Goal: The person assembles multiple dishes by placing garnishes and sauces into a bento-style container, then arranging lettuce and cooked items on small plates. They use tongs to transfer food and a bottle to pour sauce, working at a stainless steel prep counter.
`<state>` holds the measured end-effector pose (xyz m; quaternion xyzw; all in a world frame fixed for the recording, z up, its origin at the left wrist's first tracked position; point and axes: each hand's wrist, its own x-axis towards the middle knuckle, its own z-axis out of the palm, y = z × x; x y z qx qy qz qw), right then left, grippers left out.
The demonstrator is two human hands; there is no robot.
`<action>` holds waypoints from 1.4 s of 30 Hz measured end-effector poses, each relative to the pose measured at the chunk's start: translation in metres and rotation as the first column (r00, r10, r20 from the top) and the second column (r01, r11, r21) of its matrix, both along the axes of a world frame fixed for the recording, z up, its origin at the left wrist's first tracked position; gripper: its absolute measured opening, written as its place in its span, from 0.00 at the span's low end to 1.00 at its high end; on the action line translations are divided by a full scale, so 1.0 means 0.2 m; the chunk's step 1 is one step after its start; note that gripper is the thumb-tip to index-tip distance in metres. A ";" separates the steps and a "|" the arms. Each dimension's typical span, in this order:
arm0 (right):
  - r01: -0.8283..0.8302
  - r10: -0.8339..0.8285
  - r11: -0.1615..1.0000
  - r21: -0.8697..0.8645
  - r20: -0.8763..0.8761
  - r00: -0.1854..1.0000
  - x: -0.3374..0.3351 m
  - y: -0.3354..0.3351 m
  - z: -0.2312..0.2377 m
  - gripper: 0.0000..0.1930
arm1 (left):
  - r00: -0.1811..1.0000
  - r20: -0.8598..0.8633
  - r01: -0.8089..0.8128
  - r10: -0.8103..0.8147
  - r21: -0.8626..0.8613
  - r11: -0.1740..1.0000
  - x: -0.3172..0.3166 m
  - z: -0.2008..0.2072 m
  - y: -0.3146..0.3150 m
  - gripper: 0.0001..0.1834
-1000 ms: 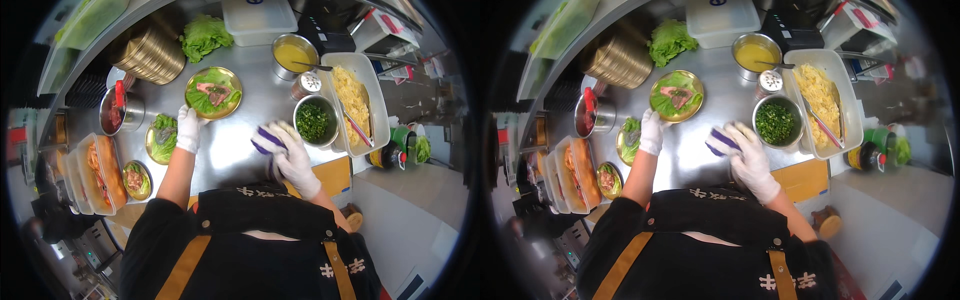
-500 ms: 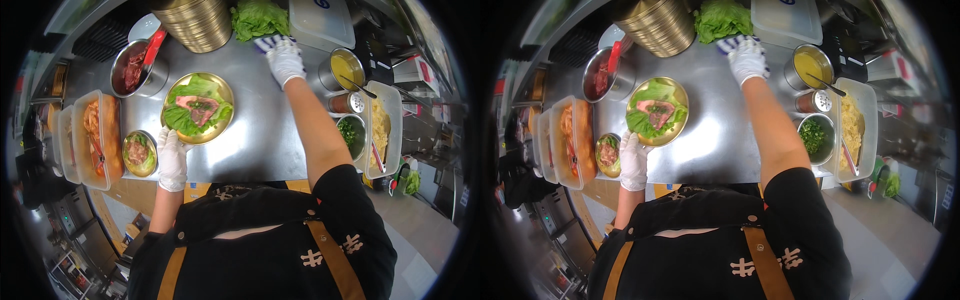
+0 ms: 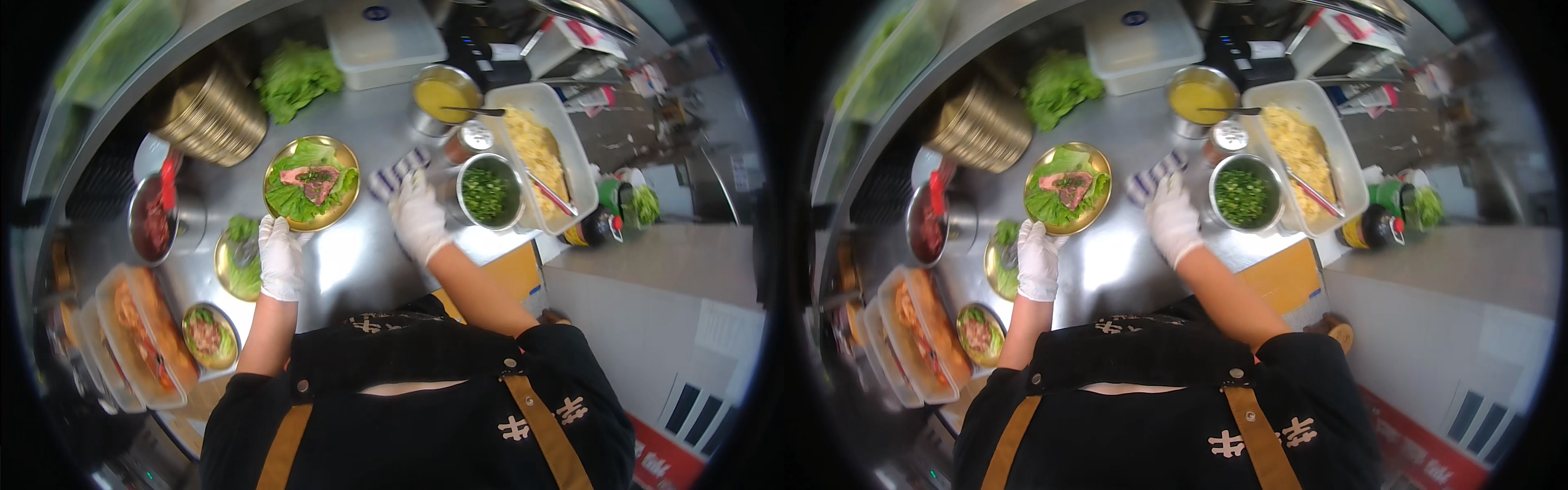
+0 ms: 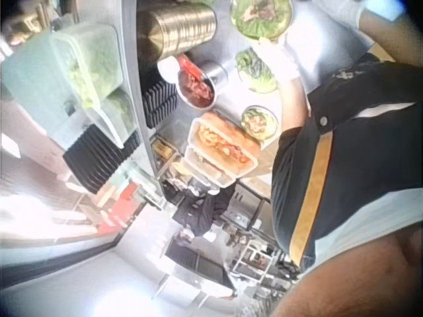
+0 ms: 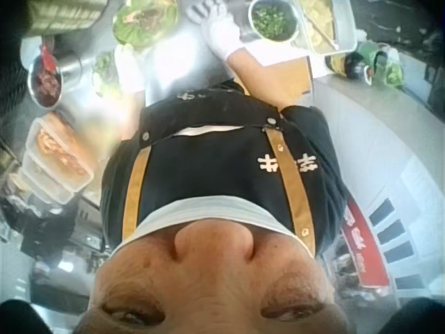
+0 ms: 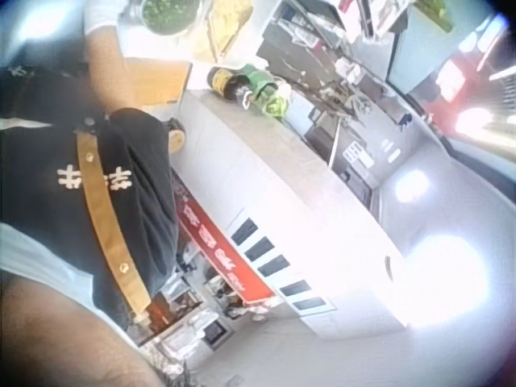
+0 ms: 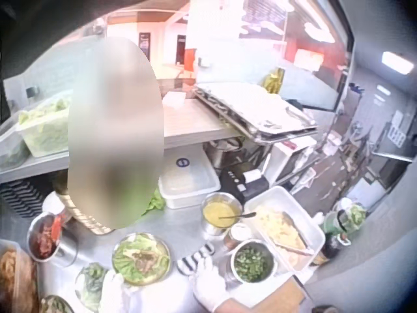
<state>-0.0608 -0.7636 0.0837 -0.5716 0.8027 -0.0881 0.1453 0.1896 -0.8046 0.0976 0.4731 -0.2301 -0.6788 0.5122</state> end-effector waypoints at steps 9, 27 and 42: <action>0.180 -0.184 0.982 0.061 0.079 0.980 -0.44 1.25 0.08 0.25 | 0.998 0.012 0.057 -0.058 0.070 0.996 -0.53 -0.31 -0.26 0.14; -0.454 0.559 0.825 -0.337 0.610 0.562 -0.59 0.46 0.35 0.35 | 0.838 -0.103 0.533 -0.536 -0.061 0.844 -0.61 0.07 0.44 0.34; -0.677 0.474 0.736 -0.021 0.730 0.493 -1.20 0.77 0.18 0.14 | 0.595 0.798 0.330 -0.095 -0.135 0.934 -0.99 -0.21 0.44 0.49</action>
